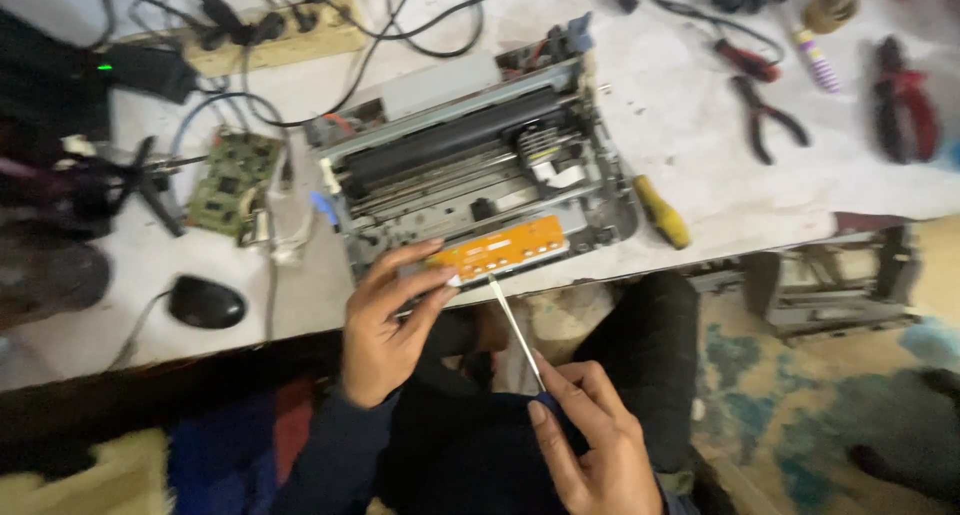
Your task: The person uses a screwdriver to tighten screws on an orange circuit board inside a disassembled printer. They then switch to a wrench to further secure the board, followed by using their hands to adjust internal components and wires within the printer chassis.
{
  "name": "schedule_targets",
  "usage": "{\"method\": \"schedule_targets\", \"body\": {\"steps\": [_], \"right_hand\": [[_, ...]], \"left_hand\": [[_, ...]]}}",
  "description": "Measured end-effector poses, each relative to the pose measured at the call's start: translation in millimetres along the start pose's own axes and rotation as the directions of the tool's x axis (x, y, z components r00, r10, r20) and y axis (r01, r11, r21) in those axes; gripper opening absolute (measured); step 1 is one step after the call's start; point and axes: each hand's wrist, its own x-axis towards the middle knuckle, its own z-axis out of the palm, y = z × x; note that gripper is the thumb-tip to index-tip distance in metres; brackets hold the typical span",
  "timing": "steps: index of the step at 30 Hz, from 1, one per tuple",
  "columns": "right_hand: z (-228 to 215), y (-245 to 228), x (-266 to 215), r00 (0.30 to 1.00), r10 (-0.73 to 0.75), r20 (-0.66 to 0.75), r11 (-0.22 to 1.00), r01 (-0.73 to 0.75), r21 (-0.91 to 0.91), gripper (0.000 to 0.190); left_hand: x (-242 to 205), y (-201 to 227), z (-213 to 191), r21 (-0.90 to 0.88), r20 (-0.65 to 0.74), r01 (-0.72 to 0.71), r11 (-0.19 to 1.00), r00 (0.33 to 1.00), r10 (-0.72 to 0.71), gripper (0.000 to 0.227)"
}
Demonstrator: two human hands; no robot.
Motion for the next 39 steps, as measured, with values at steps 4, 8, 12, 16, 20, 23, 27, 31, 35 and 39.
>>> {"method": "schedule_targets", "body": {"steps": [4, 8, 12, 16, 20, 23, 27, 31, 35, 39], "right_hand": [[-18, 2, -1, 0.995, 0.009, -0.095, 1.000, -0.011, -0.028, 0.036], [-35, 4, 5, 0.985, 0.062, -0.162, 0.998, -0.058, 0.034, 0.039], [-53, 28, 10, 0.959, 0.088, -0.271, 0.990, -0.114, -0.082, 0.033], [-90, 89, 1, 0.940, -0.026, -0.339, 0.962, -0.069, -0.263, 0.016], [-115, 105, 14, 0.862, -0.013, -0.507, 0.947, -0.152, -0.282, 0.020], [-110, 80, 21, 0.832, 0.014, -0.555, 0.944, -0.194, -0.267, 0.030], [-94, 64, 24, 0.798, 0.161, -0.580, 0.945, -0.295, -0.144, 0.034], [-90, 79, 19, 0.811, 0.169, -0.560, 0.933, -0.315, -0.175, 0.035], [-82, 76, 20, 0.794, 0.207, -0.571, 0.926, -0.348, -0.149, 0.033], [-76, 76, 20, 0.802, 0.216, -0.557, 0.916, -0.365, -0.169, 0.033]], "left_hand": [[0, 6, 5, -0.015, 0.043, -0.019, 1.000, 0.999, 0.020, 0.019], [2, 10, 5, 0.043, 0.011, -0.014, 0.999, 1.000, 0.013, 0.018], [-1, 8, 4, 0.073, 0.014, -0.011, 0.997, 1.000, 0.010, 0.023], [-3, 8, 7, 0.132, -0.069, -0.029, 0.991, 0.997, 0.039, 0.020], [-3, 5, 2, 0.015, -0.109, 0.020, 1.000, 0.994, -0.018, 0.030], [-3, 2, 4, -0.026, -0.111, 0.012, 1.000, 0.994, -0.014, 0.033], [-4, 2, 8, -0.092, -0.125, 0.027, 0.995, 0.991, -0.039, 0.026], [-5, 1, 8, -0.173, -0.127, 0.075, 0.982, 0.987, -0.097, 0.027], [-4, 1, 9, -0.217, -0.121, 0.151, 0.964, 0.976, -0.180, 0.029], [-5, -8, 14, -0.262, -0.096, 0.185, 0.947, 0.972, -0.216, 0.030]]}}
